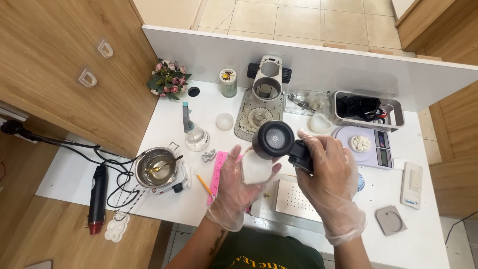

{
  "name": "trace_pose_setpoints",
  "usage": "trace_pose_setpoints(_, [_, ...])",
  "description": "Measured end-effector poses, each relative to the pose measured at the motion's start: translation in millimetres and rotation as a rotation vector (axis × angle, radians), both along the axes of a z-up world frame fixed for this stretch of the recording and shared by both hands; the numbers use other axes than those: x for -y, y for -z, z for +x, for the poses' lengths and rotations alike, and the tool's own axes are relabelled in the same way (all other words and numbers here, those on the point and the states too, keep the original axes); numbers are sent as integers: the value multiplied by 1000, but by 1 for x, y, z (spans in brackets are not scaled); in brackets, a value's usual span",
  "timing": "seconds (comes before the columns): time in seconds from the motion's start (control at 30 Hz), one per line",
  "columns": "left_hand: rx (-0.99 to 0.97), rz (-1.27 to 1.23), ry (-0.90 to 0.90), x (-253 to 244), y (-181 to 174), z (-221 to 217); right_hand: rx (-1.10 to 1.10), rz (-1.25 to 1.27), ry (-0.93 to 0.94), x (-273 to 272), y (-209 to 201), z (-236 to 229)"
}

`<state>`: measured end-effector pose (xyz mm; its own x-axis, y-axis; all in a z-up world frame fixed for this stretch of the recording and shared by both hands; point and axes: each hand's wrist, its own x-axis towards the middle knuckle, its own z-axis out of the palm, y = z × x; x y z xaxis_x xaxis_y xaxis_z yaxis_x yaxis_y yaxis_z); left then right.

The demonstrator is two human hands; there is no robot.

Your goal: Shaping and cleaning a wax candle decoration using a sculpting tool and applying liquid wax.

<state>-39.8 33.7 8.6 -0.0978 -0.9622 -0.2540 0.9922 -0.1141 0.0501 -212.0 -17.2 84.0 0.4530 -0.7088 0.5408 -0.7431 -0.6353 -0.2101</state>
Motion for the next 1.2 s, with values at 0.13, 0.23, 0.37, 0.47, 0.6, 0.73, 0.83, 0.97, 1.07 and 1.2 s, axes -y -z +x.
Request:
trace_pose_setpoints(0.13, [2,-78,-34,-6,8,8,13,6,-24,-24,-2,4])
trace_pose_setpoints(0.23, [50,-17,-16,-17,-7,12,104,16,-77,-40,2,9])
trace_pose_setpoints(0.37, [62,62,-10,-34,1,16,137,21,-86,-66,-2,17])
trace_pose_setpoints(0.47, [82,71,-10,-50,1,22,116,43,-48,-87,-6,26])
trace_pose_setpoints(0.6, [90,152,8,-71,3,33,160,31,-48,-108,0,36])
trace_pose_setpoints(0.73, [22,103,11,-93,8,47,164,53,-45,-129,4,48])
trace_pose_setpoints(0.83, [-19,77,11,-107,11,53,164,58,-49,-143,5,55])
trace_pose_setpoints(0.97, [-32,70,13,-119,17,64,160,58,-46,-154,7,64])
trace_pose_setpoints(1.07, [5,104,25,-124,22,69,158,59,-43,-159,11,66])
trace_pose_setpoints(1.2, [15,83,13,-131,21,73,172,61,-46,-164,11,70])
